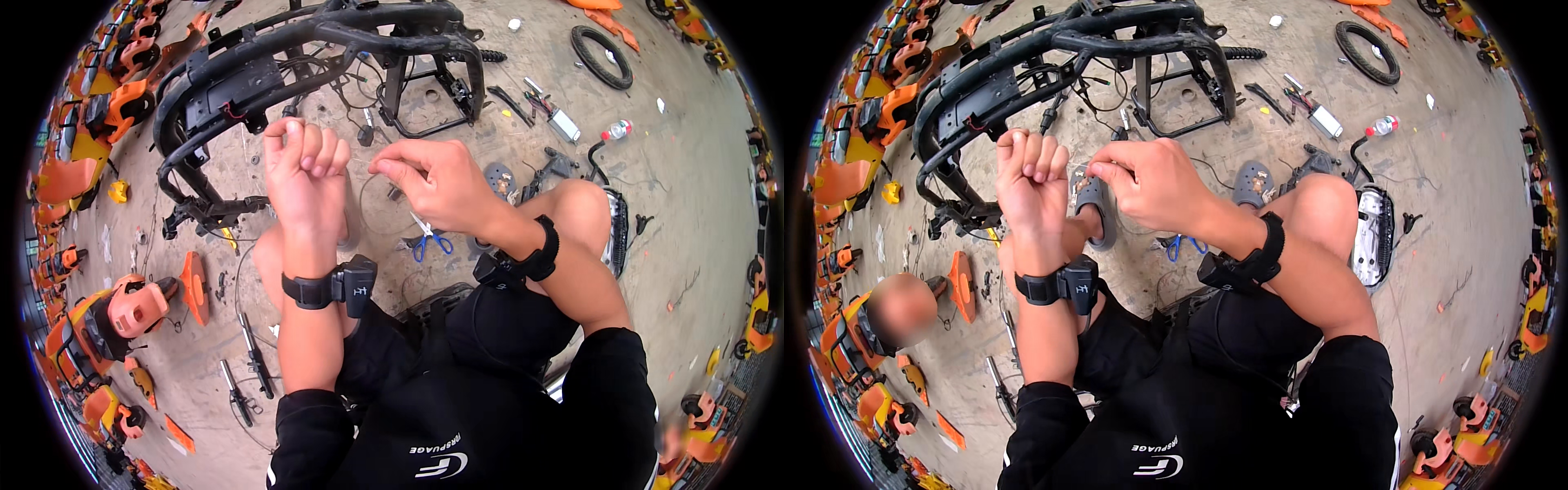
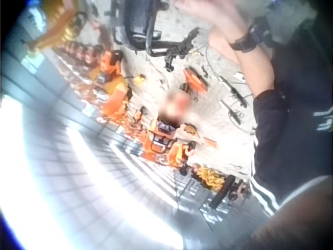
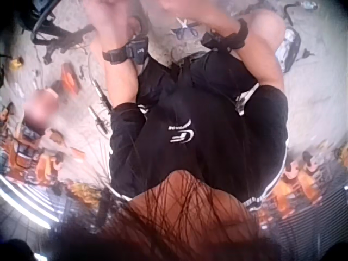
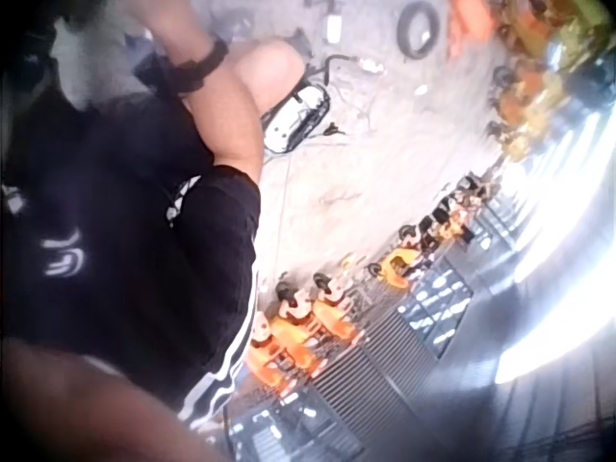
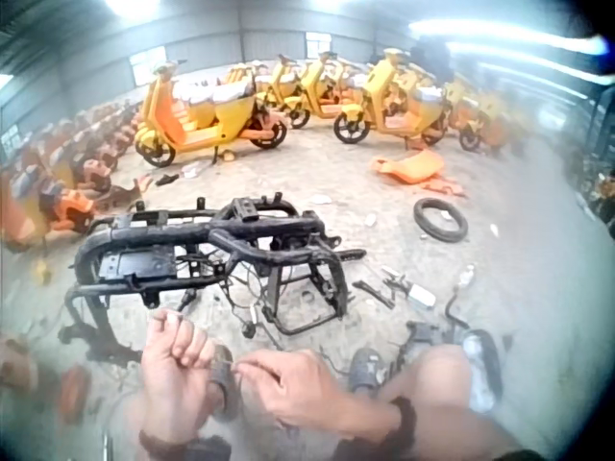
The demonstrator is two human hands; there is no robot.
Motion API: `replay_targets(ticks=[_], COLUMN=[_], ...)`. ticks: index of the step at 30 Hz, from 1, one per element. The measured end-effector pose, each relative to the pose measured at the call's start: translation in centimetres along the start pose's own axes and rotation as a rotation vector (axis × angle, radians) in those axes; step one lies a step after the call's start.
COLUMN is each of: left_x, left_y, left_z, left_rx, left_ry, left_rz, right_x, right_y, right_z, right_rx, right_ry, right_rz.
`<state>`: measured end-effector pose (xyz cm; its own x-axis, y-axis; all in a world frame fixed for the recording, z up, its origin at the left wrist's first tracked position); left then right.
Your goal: The person joins wires on a motorcycle frame using their hands and cuts a wire with scissors.
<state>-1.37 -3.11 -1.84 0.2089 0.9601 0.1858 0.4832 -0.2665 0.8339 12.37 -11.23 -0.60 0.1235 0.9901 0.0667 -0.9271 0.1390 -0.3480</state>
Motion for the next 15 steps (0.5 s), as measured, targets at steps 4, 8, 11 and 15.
replay_targets(ticks=[4, 8, 11, 15], left_x=[1.4, 1.6, 0.3, -2.3], left_y=[-1.3, -1.6, -1.2, -4.0], left_z=[-2.0, -2.9, -1.3, 3.1], left_rx=[-0.029, 0.096, 0.334, 0.418], left_ry=[0.094, 0.15, 0.135, -0.09], left_rz=[0.001, -0.019, -0.078, -0.4], right_x=[-0.2, 0.4, 0.3, 0.0], right_y=[-1.6, -4.1, -5.8, -7.3], right_z=[-1.0, -4.0, -4.5, -3.8], right_rx=[0.024, 0.091, 0.113, 0.174], right_ry=[0.097, 0.185, 0.291, 0.335], right_rz=[-0.001, 0.007, 0.048, 0.046])
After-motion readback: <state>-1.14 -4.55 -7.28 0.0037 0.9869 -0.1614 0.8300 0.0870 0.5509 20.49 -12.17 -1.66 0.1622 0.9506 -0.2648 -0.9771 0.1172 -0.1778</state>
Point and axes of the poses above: each hand's wrist, its own x-axis towards the middle knuckle, its own y-axis out of the palm, z = x × y, the point moved 6 cm from there along x, towards the middle knuckle, and after that the axes turned 9 degrees about y, right-handed, at the moved point
